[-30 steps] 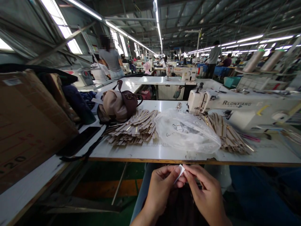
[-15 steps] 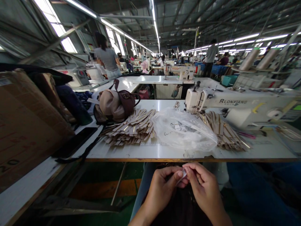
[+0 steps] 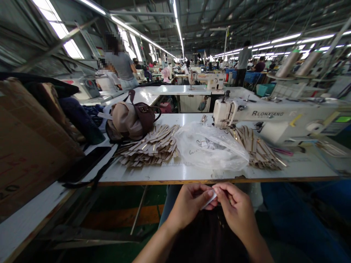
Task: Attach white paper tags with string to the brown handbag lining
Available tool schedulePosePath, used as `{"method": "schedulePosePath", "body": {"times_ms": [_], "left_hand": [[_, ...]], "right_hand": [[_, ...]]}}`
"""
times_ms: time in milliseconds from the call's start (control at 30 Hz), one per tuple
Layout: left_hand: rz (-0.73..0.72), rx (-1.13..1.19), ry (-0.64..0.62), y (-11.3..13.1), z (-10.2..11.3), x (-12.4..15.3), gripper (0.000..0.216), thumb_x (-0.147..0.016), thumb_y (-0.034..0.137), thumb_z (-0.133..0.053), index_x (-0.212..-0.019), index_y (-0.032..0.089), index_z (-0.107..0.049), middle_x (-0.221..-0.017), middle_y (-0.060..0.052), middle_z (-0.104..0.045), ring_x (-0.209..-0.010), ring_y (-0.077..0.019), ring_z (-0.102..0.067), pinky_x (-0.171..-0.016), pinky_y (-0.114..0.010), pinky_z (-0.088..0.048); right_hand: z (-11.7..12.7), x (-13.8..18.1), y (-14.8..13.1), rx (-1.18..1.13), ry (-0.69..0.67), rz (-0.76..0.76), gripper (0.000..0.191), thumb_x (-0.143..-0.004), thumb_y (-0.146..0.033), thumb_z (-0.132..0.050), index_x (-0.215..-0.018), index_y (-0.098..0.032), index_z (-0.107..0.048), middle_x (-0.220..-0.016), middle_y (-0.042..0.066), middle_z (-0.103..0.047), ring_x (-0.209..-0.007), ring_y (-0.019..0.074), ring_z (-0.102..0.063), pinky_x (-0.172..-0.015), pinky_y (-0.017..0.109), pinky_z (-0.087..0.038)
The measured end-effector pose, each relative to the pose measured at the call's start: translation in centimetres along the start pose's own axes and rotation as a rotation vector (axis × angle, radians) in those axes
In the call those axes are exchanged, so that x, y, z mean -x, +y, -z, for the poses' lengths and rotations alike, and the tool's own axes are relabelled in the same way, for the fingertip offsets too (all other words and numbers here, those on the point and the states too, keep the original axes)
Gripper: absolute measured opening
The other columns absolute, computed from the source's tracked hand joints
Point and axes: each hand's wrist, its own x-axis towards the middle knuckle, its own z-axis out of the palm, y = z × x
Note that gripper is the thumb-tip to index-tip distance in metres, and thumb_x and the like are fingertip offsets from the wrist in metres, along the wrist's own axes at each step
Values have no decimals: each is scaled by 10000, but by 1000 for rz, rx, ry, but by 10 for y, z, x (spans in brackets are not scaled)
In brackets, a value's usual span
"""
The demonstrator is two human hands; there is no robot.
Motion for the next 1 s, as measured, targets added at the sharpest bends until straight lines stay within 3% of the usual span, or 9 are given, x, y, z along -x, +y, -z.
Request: {"method": "schedulePosePath", "body": {"times_ms": [133, 200, 267, 367, 433, 500, 600, 800, 1000], "left_hand": [[-86, -85, 46, -6, -7, -1, 243, -824, 335, -643, -856, 99, -691, -705, -53, -675, -636, -112, -595, -616, -196, -471], [-91, -138, 34, -8, -11, -2, 239, -830, 338, -633, -858, 106, -687, -710, -46, -665, -638, -112, -582, -612, -193, -456], [-87, -187, 8, -9, -13, -4, 245, -830, 350, -628, -827, 111, -680, -696, -37, -646, -632, -113, -567, -603, -192, -443], [-61, -223, -40, -15, -11, -7, 278, -828, 382, -618, -772, 114, -667, -665, -28, -617, -615, -117, -546, -592, -201, -429], [-37, -247, -67, -20, -10, -10, 306, -824, 412, -612, -768, 116, -662, -659, -27, -615, -610, -121, -539, -591, -208, -426], [-19, -260, -86, -25, -9, -13, 324, -818, 437, -610, -768, 120, -654, -656, -24, -615, -606, -121, -535, -592, -211, -423], [13, -238, -93, -31, -12, -18, 339, -805, 457, -619, -761, 121, -634, -646, -16, -603, -598, -117, -528, -585, -214, -419], [20, -230, -92, -35, -13, -26, 331, -802, 453, -626, -777, 123, -624, -655, -18, -601, -607, -120, -523, -592, -223, -414], [15, -280, -73, -33, 1, -28, 300, -832, 433, -596, -799, 138, -634, -681, -9, -586, -633, -120, -513, -597, -208, -409]], "right_hand": [[1, 8, -10, 64, 14, 75, 175, -906, -258, -489, -880, -186, -646, -835, 65, -662, -768, 173, -625, -685, 264, -516], [20, 10, -4, 118, 83, 92, 157, -887, -267, -531, -947, -192, -654, -892, 66, -674, -797, 173, -634, -707, 262, -516], [59, 6, 17, 219, 275, 62, 208, -853, -306, -590, -1017, -192, -645, -941, 71, -679, -792, 176, -644, -721, 268, -517], [150, -20, 66, 581, 707, -43, 296, -888, -339, -509, -1080, -140, -616, -905, 97, -678, -772, 194, -642, -746, 307, -504], [216, -49, 101, 854, 744, -165, 296, -882, -296, -482, -1060, -99, -614, -980, 143, -661, -821, 228, -629, -789, 368, -483], [270, -81, 129, 927, 670, -225, 230, -868, -254, -508, -936, -78, -642, -957, 165, -654, -854, 248, -616, -824, 414, -464], [316, -126, 155, 986, 427, -262, 218, -886, -320, -557, -923, -115, -621, -920, 69, -643, -861, 183, -608, -826, 389, -477], [341, -174, 182, 1042, 16, -366, 270, -915, -375, -529, -1001, -128, -595, -909, 37, -624, -756, 135, -604, -704, 315, -518], [351, -177, 197, 1118, -145, -456, 244, -916, -357, -534, -917, -124, -606, -825, 18, -621, -683, 112, -593, -658, 282, -516]]}}
